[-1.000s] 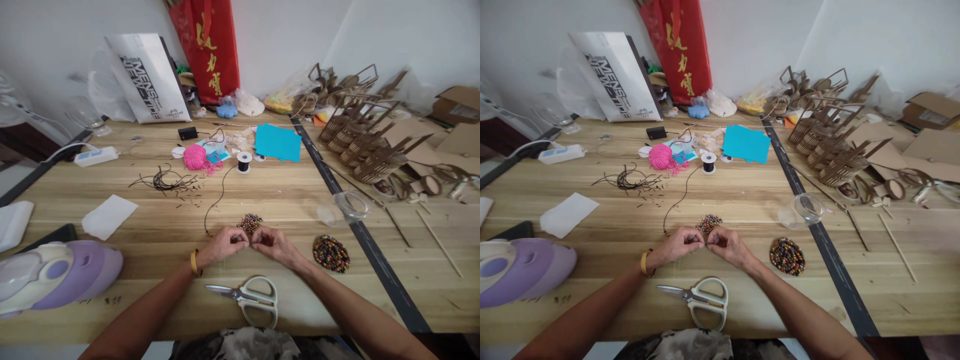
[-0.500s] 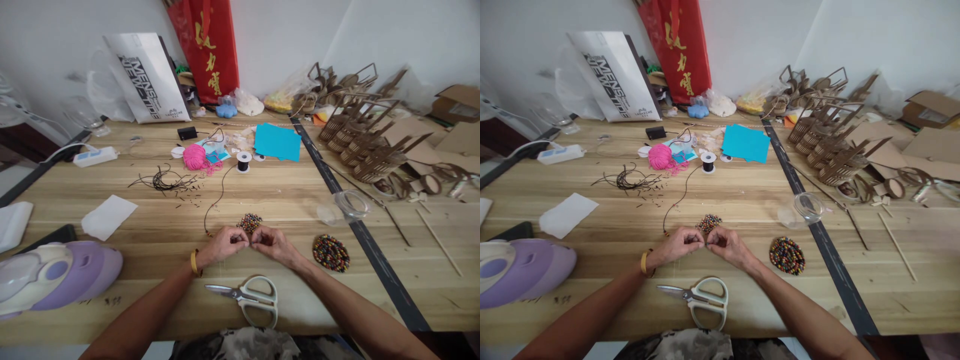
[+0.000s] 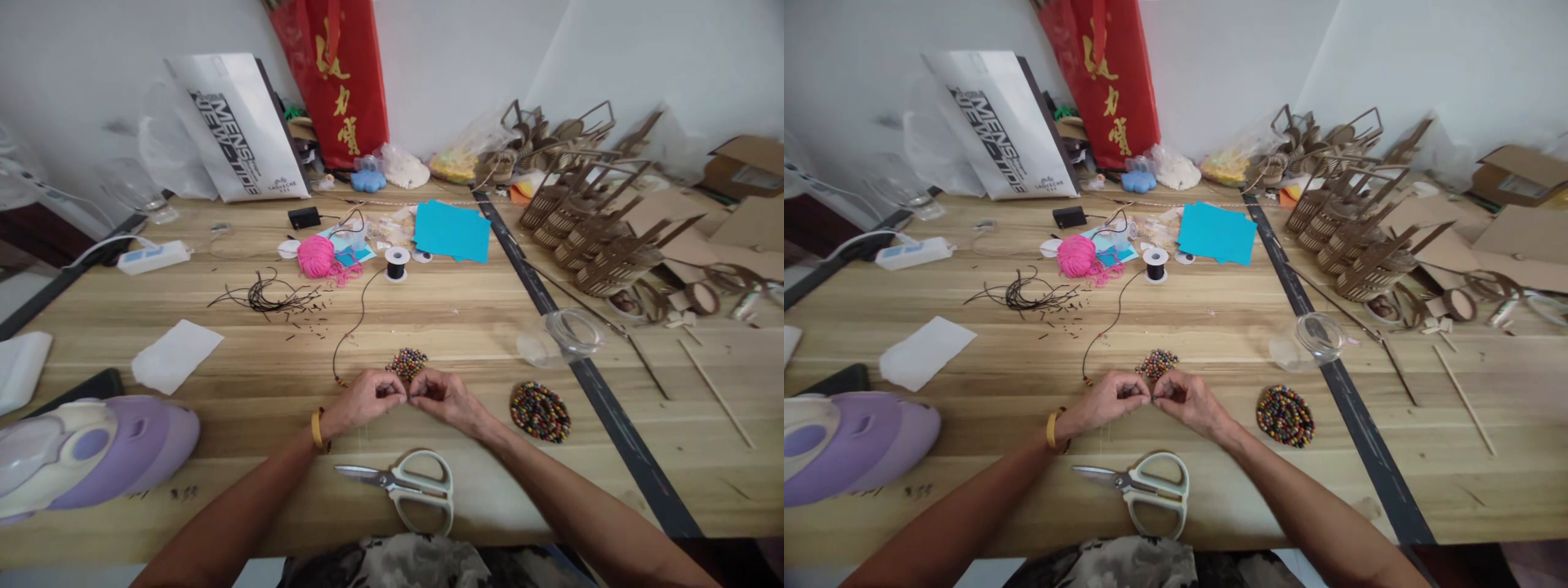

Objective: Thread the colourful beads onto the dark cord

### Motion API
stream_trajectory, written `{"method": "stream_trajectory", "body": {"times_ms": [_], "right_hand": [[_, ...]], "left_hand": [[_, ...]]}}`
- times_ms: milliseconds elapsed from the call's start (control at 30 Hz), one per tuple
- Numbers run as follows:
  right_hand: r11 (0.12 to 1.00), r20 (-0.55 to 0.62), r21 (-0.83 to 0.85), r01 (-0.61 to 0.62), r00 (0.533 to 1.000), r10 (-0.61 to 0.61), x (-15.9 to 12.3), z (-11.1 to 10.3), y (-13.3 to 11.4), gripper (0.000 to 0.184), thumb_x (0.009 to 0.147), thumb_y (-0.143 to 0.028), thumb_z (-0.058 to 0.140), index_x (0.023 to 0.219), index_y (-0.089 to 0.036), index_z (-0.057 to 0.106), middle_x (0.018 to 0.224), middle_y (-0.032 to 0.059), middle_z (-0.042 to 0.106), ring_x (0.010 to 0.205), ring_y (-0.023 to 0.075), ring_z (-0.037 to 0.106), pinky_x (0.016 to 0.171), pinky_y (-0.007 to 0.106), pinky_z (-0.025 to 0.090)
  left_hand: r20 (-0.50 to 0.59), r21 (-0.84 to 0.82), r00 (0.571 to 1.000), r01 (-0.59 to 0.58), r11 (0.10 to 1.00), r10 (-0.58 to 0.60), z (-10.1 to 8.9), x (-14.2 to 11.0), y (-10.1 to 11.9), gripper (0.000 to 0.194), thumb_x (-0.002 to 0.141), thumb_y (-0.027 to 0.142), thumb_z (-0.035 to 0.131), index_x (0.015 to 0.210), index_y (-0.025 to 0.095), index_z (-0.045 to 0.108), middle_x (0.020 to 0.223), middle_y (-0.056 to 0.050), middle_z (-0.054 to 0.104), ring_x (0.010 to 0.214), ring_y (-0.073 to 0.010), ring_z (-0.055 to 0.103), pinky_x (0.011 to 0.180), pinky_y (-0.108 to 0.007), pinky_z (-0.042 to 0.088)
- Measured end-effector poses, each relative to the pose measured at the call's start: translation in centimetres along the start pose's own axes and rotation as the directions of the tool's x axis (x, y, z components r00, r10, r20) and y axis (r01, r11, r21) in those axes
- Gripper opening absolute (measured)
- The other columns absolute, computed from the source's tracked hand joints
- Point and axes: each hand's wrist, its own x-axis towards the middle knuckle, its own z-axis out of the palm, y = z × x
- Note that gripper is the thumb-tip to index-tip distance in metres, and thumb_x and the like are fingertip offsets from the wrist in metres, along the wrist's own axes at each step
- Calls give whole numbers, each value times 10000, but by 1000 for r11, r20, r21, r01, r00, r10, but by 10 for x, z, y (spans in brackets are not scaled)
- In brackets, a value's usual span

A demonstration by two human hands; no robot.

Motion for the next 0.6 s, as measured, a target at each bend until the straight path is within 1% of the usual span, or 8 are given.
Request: {"method": "stream_trajectory", "body": {"times_ms": [300,600], "right_hand": [[1000,4,-8,19,1000,-19,0,0,-1,150,770,-282,648,750,-150,579,668,-7,550,599,100,484,549,223,387],[1000,10,-17,6,1000,-5,0,-1,0,162,767,-303,645,744,-156,580,669,-7,542,610,109,490,562,229,385]], "left_hand": [[-3,-17,1000,3,1000,-3,1,0,-1,134,793,220,579,771,113,657,605,17,534,546,-86,435,532,-196,338],[32,-61,999,-1,998,3,-1,0,-2,132,781,217,590,782,104,657,593,12,548,551,-86,467,529,-187,365]]}}
